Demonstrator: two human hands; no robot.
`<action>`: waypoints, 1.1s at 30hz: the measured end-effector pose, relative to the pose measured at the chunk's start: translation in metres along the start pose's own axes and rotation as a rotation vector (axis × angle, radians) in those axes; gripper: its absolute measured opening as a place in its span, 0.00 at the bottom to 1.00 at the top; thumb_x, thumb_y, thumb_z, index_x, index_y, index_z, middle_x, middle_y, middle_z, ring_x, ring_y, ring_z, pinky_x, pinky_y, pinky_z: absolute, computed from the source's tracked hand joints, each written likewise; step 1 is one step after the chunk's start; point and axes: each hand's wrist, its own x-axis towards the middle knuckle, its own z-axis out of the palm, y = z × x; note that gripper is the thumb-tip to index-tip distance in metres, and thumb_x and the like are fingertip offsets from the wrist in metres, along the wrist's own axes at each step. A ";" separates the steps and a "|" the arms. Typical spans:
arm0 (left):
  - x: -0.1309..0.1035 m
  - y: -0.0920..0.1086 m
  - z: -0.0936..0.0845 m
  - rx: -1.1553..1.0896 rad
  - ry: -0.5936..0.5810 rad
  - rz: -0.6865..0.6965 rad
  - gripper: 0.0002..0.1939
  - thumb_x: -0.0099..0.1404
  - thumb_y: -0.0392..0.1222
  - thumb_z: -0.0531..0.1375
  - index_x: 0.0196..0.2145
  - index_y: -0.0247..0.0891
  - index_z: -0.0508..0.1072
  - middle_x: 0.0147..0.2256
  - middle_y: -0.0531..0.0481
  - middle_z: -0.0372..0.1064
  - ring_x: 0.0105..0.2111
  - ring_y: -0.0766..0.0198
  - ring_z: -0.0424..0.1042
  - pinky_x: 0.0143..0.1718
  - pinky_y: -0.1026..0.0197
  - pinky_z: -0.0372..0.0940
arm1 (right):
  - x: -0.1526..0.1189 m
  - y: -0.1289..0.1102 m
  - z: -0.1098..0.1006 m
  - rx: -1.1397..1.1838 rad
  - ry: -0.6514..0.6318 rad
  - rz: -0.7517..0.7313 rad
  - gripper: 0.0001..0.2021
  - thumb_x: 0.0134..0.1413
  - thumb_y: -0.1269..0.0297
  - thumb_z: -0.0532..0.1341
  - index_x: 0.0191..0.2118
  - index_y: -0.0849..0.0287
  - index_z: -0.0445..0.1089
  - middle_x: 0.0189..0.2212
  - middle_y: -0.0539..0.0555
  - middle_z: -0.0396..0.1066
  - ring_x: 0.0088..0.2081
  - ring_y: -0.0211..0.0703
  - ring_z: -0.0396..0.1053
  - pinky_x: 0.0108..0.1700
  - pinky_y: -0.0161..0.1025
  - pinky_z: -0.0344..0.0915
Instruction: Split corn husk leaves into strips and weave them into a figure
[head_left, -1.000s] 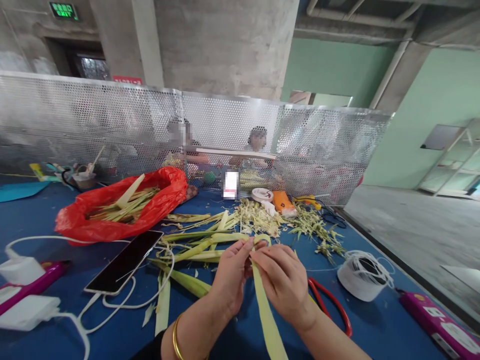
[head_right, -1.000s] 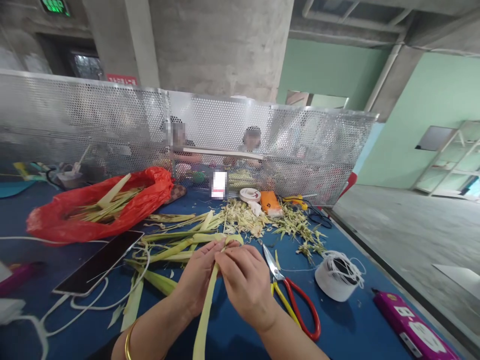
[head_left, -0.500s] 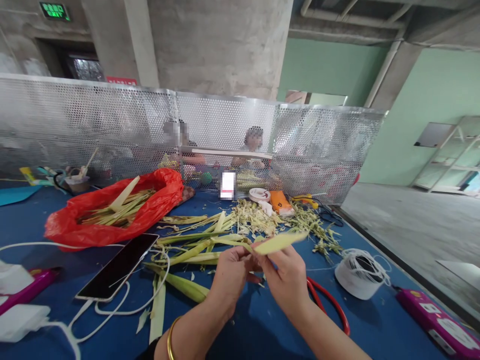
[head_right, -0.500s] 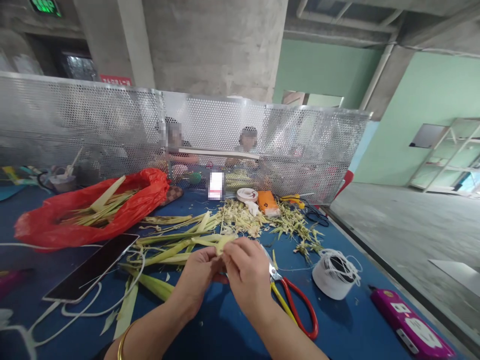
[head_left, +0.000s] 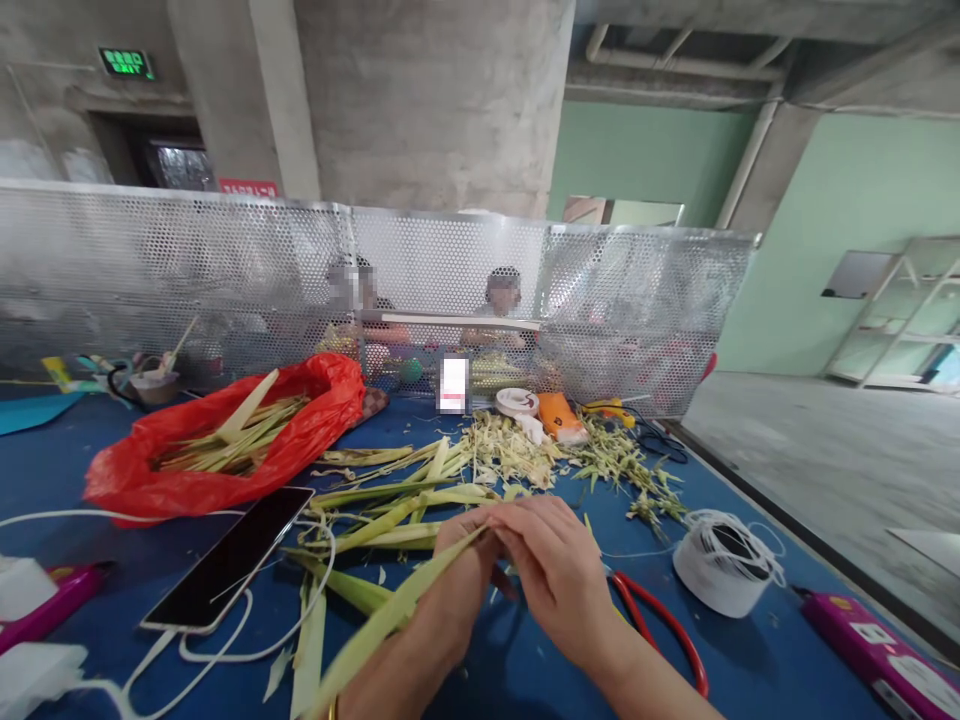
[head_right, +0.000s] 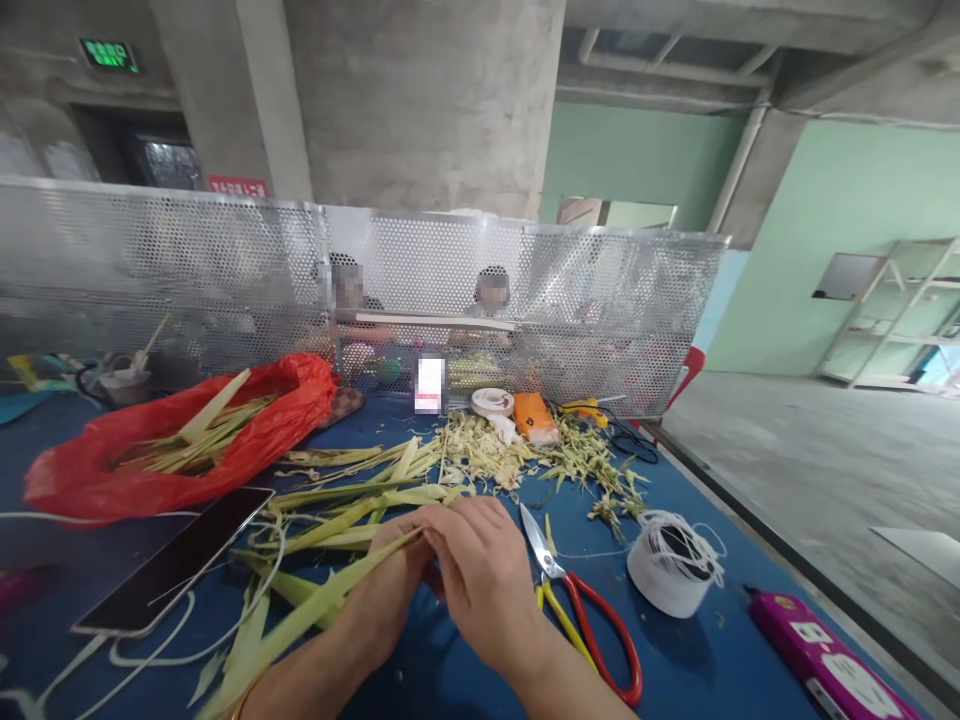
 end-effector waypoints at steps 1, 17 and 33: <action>-0.001 0.001 -0.001 0.014 -0.020 0.013 0.09 0.55 0.45 0.63 0.25 0.36 0.75 0.22 0.50 0.68 0.23 0.63 0.66 0.18 0.65 0.60 | 0.001 0.003 -0.003 0.011 0.036 0.052 0.11 0.62 0.72 0.53 0.46 0.55 0.67 0.38 0.54 0.73 0.41 0.43 0.69 0.44 0.40 0.63; 0.000 0.006 -0.007 -0.005 -0.104 -0.133 0.10 0.51 0.38 0.65 0.33 0.33 0.76 0.36 0.40 0.77 0.32 0.56 0.77 0.18 0.69 0.61 | 0.007 0.029 -0.009 0.323 -0.167 0.551 0.09 0.57 0.61 0.57 0.36 0.56 0.73 0.35 0.52 0.74 0.40 0.44 0.70 0.44 0.38 0.64; 0.004 0.000 -0.008 0.119 -0.005 0.026 0.03 0.52 0.35 0.62 0.22 0.36 0.73 0.21 0.52 0.70 0.23 0.65 0.67 0.26 0.65 0.63 | 0.008 0.006 -0.009 0.017 -0.267 -0.042 0.14 0.52 0.70 0.64 0.46 0.52 0.70 0.40 0.52 0.75 0.42 0.45 0.67 0.46 0.45 0.59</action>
